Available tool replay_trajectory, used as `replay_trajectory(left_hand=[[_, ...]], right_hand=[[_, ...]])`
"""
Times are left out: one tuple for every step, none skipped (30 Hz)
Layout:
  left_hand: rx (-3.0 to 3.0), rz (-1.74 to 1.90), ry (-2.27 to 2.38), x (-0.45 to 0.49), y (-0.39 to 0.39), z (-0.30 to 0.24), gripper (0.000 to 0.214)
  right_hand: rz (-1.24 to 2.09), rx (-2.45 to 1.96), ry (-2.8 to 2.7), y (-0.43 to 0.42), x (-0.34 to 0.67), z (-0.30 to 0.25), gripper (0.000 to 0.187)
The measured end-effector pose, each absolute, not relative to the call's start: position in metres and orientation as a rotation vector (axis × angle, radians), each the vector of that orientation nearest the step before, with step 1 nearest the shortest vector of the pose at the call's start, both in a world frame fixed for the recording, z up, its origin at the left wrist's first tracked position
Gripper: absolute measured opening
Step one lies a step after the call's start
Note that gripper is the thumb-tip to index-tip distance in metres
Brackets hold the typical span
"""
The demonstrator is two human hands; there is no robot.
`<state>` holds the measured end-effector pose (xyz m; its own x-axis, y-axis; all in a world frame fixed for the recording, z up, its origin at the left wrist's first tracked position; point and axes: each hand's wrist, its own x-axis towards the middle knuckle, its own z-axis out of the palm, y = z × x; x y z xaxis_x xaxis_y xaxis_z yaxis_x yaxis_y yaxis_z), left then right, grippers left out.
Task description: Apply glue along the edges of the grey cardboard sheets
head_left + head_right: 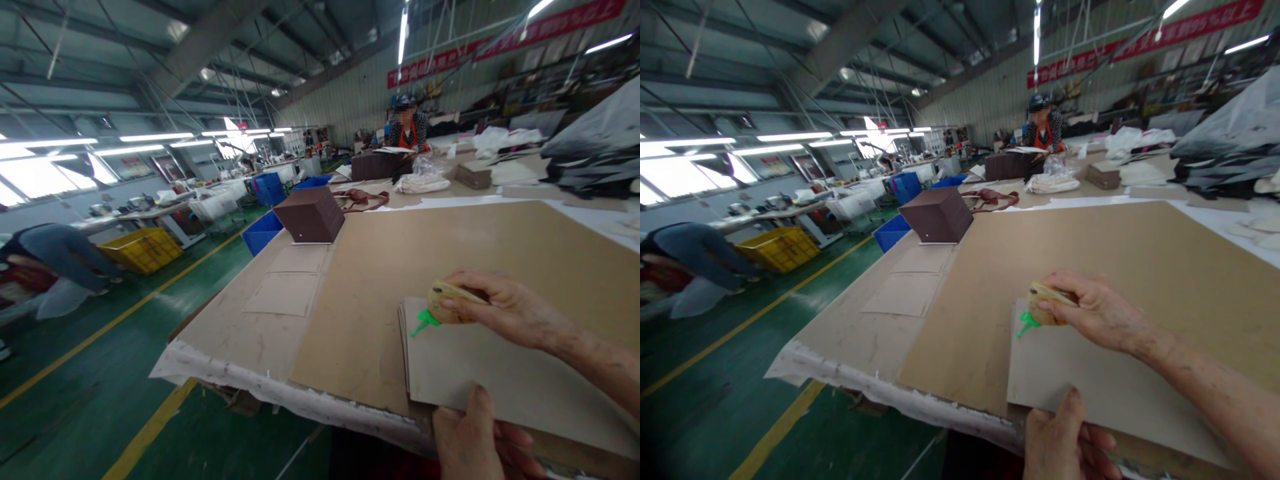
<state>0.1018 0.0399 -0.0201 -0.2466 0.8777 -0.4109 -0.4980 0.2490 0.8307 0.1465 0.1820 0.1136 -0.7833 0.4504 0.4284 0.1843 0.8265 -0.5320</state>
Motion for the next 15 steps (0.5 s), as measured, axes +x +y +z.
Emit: replay_trajectory(left_hand=[[0.428,1.369,1.227,0.102,0.041,-0.022,0.063],[0.435,1.376,1.223,0.102,0.042,-0.024,0.062],[0.438,1.384,1.219,0.102,0.043,-0.027,0.062],[0.439,1.391,1.219,0.102,0.043,-0.029,0.061],[0.439,1.395,1.22,0.102,0.044,-0.03,0.06],[0.442,1.392,1.223,0.102,0.045,-0.032,0.061],[0.443,1.39,1.226,0.102,0.045,-0.033,0.061],[0.442,1.389,1.228,0.103,0.045,-0.034,0.062],[0.44,1.387,1.23,0.103,0.045,-0.035,0.062],[0.437,1.388,1.235,0.103,0.045,-0.036,0.063],[0.432,1.392,1.238,0.102,0.045,-0.037,0.063],[0.425,1.399,1.241,0.102,0.045,-0.037,0.063],[0.42,1.408,1.24,0.102,0.045,-0.038,0.063],[0.416,1.41,1.239,0.103,0.045,-0.038,0.063],[0.416,1.408,1.236,0.103,0.045,-0.037,0.063]], right_hand=[[0.638,-0.465,-2.444,0.186,0.145,0.113,0.041],[0.637,-0.465,-2.44,0.189,0.144,0.112,0.04],[0.633,-0.468,-2.437,0.192,0.143,0.111,0.039],[0.626,-0.475,-2.431,0.195,0.143,0.11,0.038],[0.616,-0.486,-2.424,0.197,0.143,0.11,0.037],[0.608,-0.498,-2.414,0.199,0.142,0.109,0.036],[0.602,-0.509,-2.403,0.201,0.142,0.109,0.036],[0.6,-0.519,-2.396,0.203,0.142,0.108,0.036],[0.598,-0.531,-2.394,0.205,0.142,0.108,0.036],[0.597,-0.543,-2.393,0.206,0.142,0.107,0.036],[0.596,-0.554,-2.391,0.208,0.142,0.107,0.037],[0.593,-0.564,-2.388,0.21,0.141,0.107,0.037],[0.588,-0.572,-2.385,0.211,0.14,0.107,0.038],[0.579,-0.577,-2.381,0.212,0.139,0.108,0.038],[0.563,-0.58,-2.377,0.214,0.138,0.108,0.038]])
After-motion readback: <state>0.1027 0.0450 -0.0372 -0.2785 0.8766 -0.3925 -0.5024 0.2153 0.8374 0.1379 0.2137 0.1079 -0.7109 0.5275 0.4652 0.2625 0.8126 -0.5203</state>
